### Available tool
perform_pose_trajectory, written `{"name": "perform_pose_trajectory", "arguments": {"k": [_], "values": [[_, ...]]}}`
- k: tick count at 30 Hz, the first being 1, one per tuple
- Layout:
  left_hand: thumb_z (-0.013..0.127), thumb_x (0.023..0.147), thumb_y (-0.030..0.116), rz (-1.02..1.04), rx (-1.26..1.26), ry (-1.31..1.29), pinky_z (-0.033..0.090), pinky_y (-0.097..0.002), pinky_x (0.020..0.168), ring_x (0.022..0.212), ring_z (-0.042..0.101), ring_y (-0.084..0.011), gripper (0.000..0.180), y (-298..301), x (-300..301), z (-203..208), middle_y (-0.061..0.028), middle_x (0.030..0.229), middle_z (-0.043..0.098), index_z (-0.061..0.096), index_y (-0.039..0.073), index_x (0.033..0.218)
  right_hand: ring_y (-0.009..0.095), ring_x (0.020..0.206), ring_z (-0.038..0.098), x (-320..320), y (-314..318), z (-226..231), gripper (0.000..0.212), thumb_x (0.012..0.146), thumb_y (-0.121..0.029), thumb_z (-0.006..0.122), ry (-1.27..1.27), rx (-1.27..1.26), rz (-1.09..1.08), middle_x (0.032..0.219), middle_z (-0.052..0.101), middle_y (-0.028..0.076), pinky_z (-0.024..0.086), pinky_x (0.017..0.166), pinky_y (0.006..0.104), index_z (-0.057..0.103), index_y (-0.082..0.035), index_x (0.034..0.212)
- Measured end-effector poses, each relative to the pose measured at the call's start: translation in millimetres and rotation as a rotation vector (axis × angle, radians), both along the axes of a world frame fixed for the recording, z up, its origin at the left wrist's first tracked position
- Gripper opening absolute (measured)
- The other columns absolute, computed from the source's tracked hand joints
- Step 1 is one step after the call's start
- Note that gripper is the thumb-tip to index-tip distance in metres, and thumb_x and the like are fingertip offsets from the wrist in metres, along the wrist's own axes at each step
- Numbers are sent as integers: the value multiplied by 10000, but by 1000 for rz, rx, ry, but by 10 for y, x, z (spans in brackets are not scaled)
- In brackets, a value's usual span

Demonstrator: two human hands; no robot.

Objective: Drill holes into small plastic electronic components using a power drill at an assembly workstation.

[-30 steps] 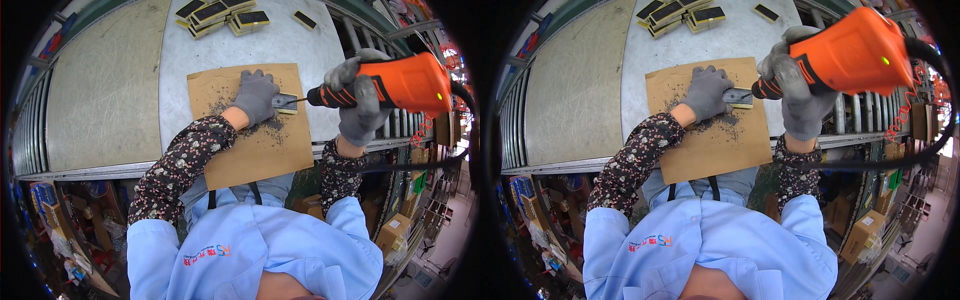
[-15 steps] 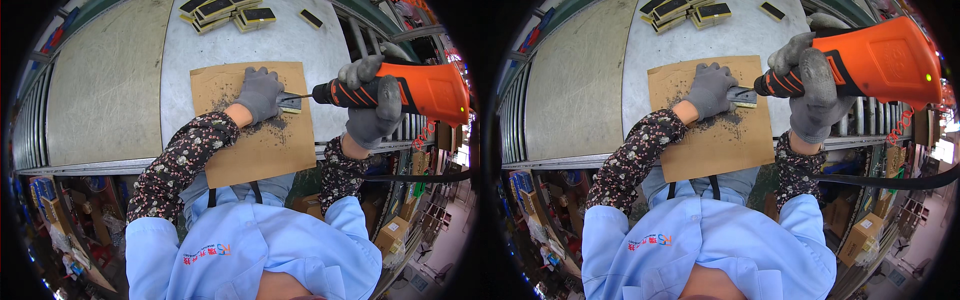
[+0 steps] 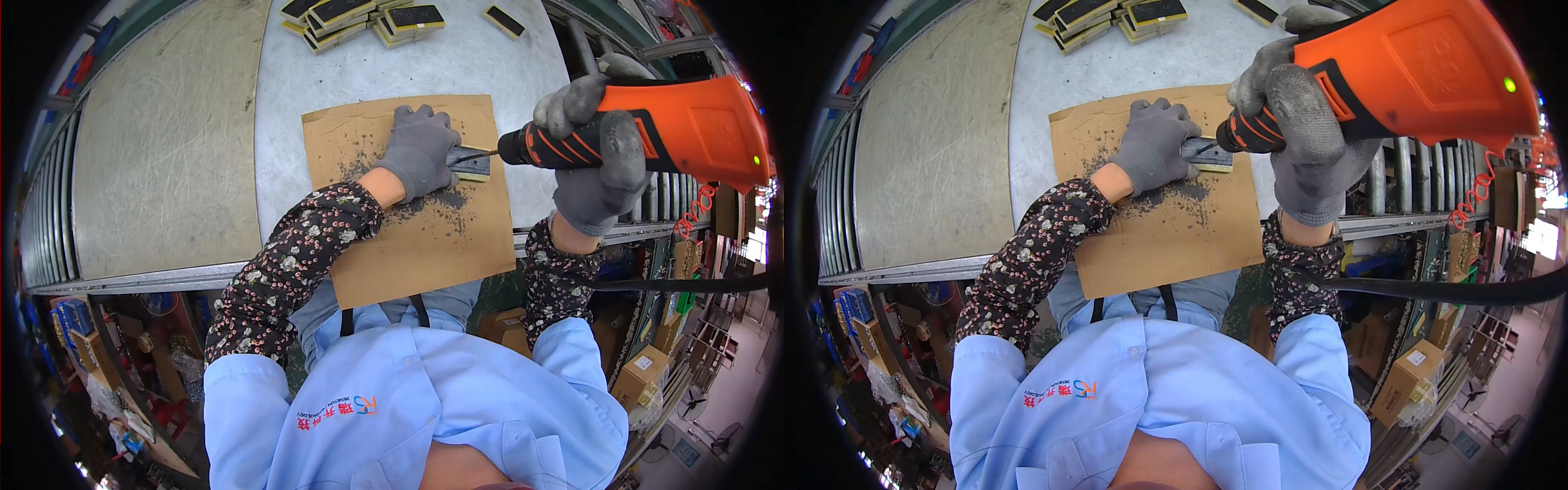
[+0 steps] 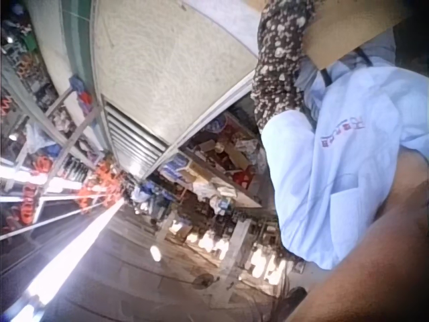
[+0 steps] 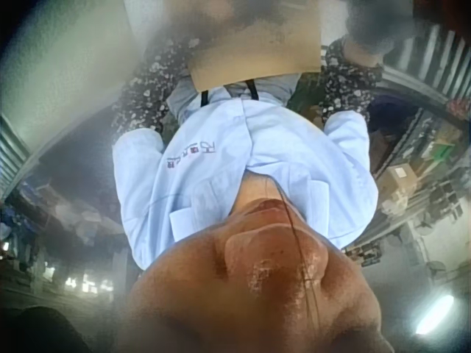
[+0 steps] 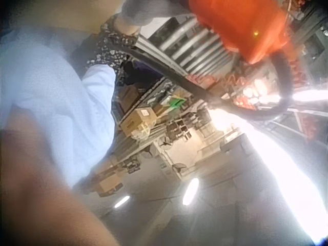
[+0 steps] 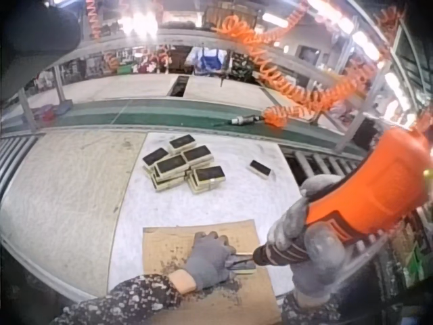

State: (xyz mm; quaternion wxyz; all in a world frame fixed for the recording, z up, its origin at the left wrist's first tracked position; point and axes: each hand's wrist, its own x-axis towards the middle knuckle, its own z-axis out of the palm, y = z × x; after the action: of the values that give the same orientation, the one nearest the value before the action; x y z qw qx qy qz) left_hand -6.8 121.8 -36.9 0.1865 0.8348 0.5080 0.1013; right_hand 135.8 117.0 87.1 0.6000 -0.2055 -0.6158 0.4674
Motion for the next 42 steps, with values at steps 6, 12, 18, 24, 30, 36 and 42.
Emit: {"name": "perform_pose_trajectory", "arguments": {"k": [6, 12, 18, 24, 30, 36, 42], "values": [[756, 516, 314, -5, 9, -10, 325, -381, 838, 930, 497, -209, 401, 15, 13, 1, -32, 878, 565, 668, 148, 870, 181, 582, 506, -108, 13, -241, 430, 753, -144, 563, -135, 115, -299, 729, 518, 88, 439, 562, 353, 428, 31, 1121], [752, 525, 337, -9, 13, 38, 332, -378, 826, 928, 501, -208, 405, 10, 8, 21, -28, 889, 569, 669, 154, 878, 168, 574, 510, -252, -62, -113, 332, 732, -101, 565, -130, 24, -288, 705, 513, 89, 452, 571, 352, 461, 9, 1027], [744, 540, 364, -17, 26, 105, 330, -379, 834, 942, 495, -208, 427, -20, 25, 80, -32, 897, 572, 665, 158, 906, 170, 578, 513, -121, -83, -38, 355, 734, -117, 566, -60, 11, -187, 704, 503, 80, 453, 579, 352, 454, 10, 1047], [733, 565, 361, -9, 32, 207, 312, -386, 867, 977, 478, -224, 430, -52, 77, 174, -46, 917, 585, 657, 139, 925, 174, 599, 485, 87, -454, 273, 459, 788, -207, 548, 67, 144, -181, 753, 483, 77, 416, 585, 357, 384, 21, 1151], [674, 670, 392, 245, -244, -189, 397, -304, 755, 826, 518, -188, 447, -290, -190, 446, -72, 867, 579, 602, 83, 985, 124, 552, 435, 532, -781, 434, 506, 769, -339, 564, 198, 214, -157, 706, 439, 31, 357, 543, 307, 406, 0, 1109], [425, 849, 451, 618, -1135, -1541, 363, -215, 541, 488, 401, -104, 447, -770, -339, 388, -62, 766, 501, 483, 82, 1094, 74, 492, 380, 486, -1020, 408, 519, 726, -437, 587, 377, 291, -112, 664, 394, -18, 305, 496, 241, 451, -55, 1050], [412, 804, 531, 482, -1369, -1899, 272, -243, 473, 392, 293, -102, 439, -945, -296, 200, -34, 613, 423, 502, 127, 949, 96, 525, 423, 300, -896, 196, 520, 777, -390, 546, 273, 384, -5, 680, 414, -6, 347, 529, 271, 414, -43, 1142]]}}
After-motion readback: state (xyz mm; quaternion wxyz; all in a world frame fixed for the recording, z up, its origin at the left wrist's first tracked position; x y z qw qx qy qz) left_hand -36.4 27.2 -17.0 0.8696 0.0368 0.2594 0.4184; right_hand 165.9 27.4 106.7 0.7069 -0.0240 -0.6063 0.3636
